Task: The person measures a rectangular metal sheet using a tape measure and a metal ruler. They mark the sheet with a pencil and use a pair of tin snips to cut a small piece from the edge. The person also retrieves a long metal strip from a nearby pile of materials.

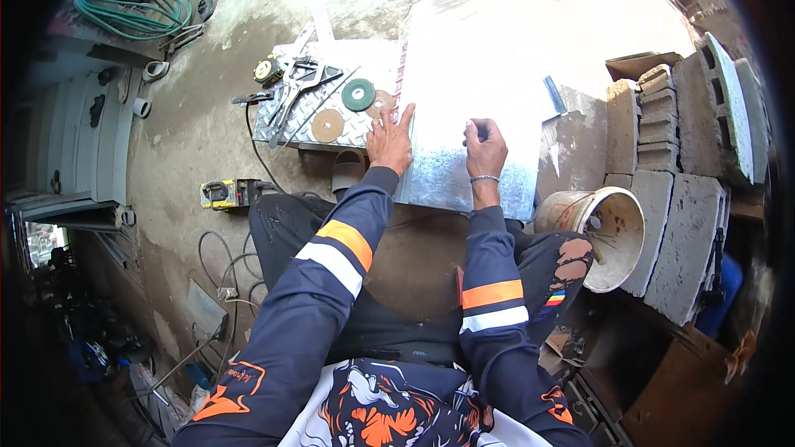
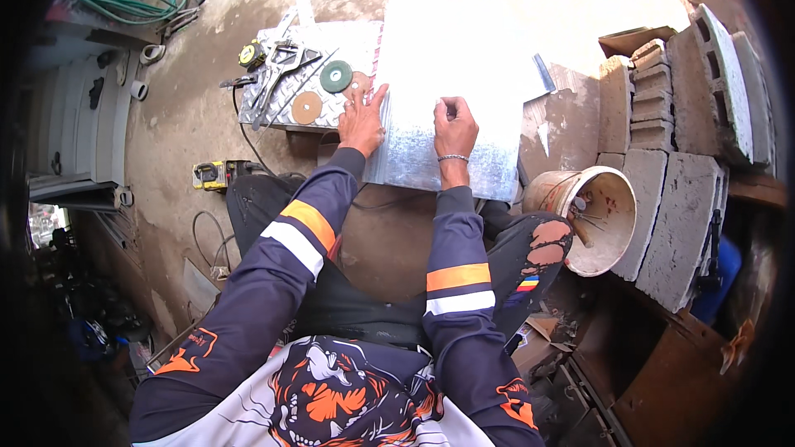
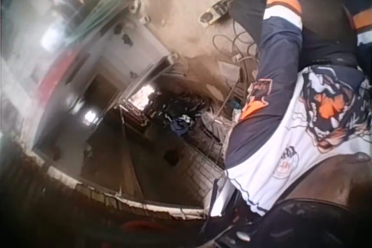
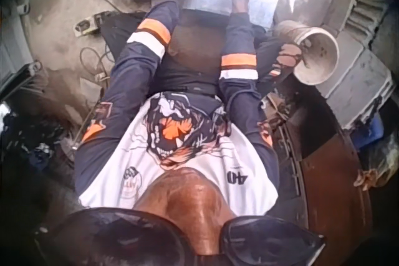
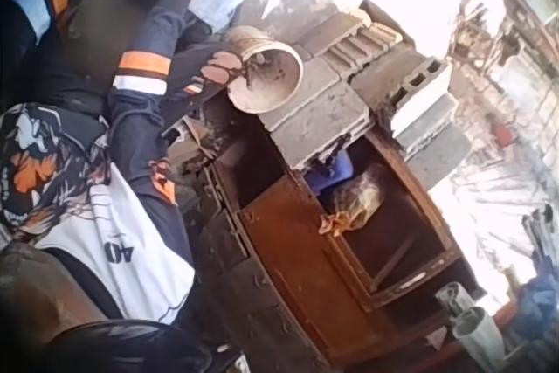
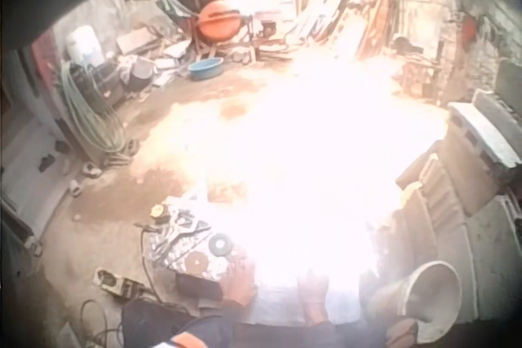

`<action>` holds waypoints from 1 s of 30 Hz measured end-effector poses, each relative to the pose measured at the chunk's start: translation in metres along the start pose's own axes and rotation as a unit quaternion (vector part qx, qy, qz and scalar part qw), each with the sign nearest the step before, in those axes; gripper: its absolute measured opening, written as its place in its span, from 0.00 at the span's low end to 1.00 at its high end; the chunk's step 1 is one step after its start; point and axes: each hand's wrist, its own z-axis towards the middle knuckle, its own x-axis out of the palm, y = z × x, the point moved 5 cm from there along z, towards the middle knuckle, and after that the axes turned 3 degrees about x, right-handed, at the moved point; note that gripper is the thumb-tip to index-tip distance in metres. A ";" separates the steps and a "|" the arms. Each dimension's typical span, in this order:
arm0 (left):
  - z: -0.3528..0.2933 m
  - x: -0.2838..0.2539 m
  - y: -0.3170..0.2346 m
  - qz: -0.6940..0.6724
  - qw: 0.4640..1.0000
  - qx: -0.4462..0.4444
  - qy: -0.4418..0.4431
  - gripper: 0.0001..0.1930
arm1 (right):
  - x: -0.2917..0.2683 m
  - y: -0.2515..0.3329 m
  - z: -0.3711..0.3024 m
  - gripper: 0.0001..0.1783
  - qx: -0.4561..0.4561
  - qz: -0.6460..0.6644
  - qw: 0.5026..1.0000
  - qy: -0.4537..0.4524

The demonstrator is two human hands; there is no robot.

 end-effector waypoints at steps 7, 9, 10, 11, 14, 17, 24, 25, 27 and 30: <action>0.038 0.004 -0.014 0.177 0.975 0.123 0.059 0.50 | -0.012 -0.010 -0.004 0.09 0.006 -0.018 1.000 0.001; 0.043 0.004 -0.013 0.181 0.973 0.119 0.082 0.55 | -0.011 -0.009 -0.004 0.08 0.000 -0.031 1.000 0.002; 0.046 0.003 -0.011 0.183 0.972 0.117 0.094 0.58 | -0.010 -0.008 -0.004 0.08 0.000 -0.033 0.999 0.004; 0.047 0.003 -0.012 0.180 0.972 0.118 0.099 0.60 | -0.009 -0.010 -0.003 0.08 0.001 -0.037 0.999 0.005; 0.048 0.002 -0.011 0.164 0.973 0.118 0.115 0.65 | -0.002 -0.015 0.003 0.08 0.004 -0.048 0.999 0.012; 0.048 -0.001 -0.008 0.142 0.976 0.116 0.121 0.65 | 0.008 -0.020 0.013 0.08 0.006 -0.068 0.998 0.009; 0.046 -0.007 -0.005 0.134 0.975 0.126 0.125 0.64 | 0.063 -0.034 0.088 0.12 0.072 -0.038 0.996 0.031; 0.047 -0.007 -0.003 0.132 0.975 0.128 0.127 0.64 | 0.074 -0.033 0.103 0.12 0.071 -0.040 0.996 0.038; 0.045 -0.006 0.003 0.131 0.974 0.123 0.136 0.63 | 0.097 -0.022 0.126 0.11 0.074 -0.044 0.995 0.057; 0.047 -0.009 -0.006 0.129 0.973 0.131 0.137 0.63 | 0.127 -0.025 0.184 0.08 -0.011 -0.029 0.999 0.028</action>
